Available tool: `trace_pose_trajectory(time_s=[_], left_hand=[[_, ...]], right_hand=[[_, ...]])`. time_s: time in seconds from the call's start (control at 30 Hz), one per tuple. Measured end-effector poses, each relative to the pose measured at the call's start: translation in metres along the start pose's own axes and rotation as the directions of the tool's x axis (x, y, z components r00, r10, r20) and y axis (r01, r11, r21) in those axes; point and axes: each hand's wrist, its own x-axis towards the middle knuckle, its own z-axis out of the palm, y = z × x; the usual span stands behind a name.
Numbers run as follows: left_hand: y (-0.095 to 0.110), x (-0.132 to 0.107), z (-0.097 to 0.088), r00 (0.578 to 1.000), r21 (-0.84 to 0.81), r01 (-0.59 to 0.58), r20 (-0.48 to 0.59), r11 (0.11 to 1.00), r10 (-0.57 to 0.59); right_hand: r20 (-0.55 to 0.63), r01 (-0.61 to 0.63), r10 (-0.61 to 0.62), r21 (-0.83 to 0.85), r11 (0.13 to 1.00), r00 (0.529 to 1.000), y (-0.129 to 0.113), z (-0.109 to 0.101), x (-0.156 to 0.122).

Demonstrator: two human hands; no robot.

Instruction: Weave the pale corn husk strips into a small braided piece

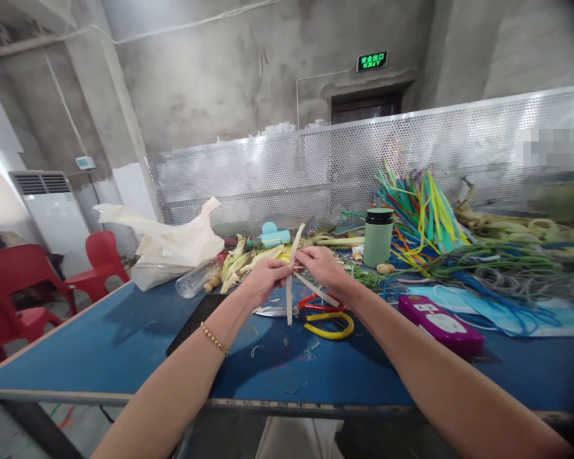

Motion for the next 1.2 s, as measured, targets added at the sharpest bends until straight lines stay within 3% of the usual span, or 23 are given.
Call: trace_pose_trajectory(time_s=[0.2,0.43,0.73,0.93,1.0,1.07,1.13,1.2], left_hand=[[0.002,0.002,-0.011,0.999,-0.025,0.031,-0.033,0.999,-0.032],[0.005,0.001,-0.010,0.997,0.037,0.073,-0.001,0.997,-0.073],[0.006,0.001,-0.013,0.999,0.139,0.047,-0.008,0.989,-0.046],[0.000,0.003,-0.016,0.998,0.104,0.063,-0.006,0.993,-0.063],[-0.003,0.005,-0.017,0.996,0.040,0.085,-0.022,0.996,-0.084],[-0.004,0.007,-0.018,0.993,-0.046,0.081,-0.085,0.996,-0.085],[-0.004,0.009,-0.019,0.984,-0.141,0.047,-0.165,0.989,-0.070],[-0.002,0.011,-0.018,0.973,-0.238,0.019,-0.217,0.971,-0.072]], right_hand=[[0.086,0.144,-0.123,-0.320,0.936,0.989,0.001,-0.011,0.001],[0.117,0.163,-0.125,-0.414,0.896,0.985,-0.007,-0.012,-0.004],[0.133,0.217,-0.174,-0.468,0.857,0.976,0.000,-0.010,-0.002],[0.184,0.229,-0.150,-0.552,0.802,0.971,0.003,-0.012,-0.002],[0.141,0.242,-0.197,-0.601,0.762,0.970,0.004,-0.015,-0.002],[-0.001,0.215,-0.286,-0.656,0.724,0.958,0.004,-0.019,-0.001],[-0.148,0.174,-0.363,-0.676,0.716,0.920,0.000,-0.021,-0.001],[-0.202,0.192,-0.410,-0.649,0.736,0.889,-0.005,-0.019,-0.002]])
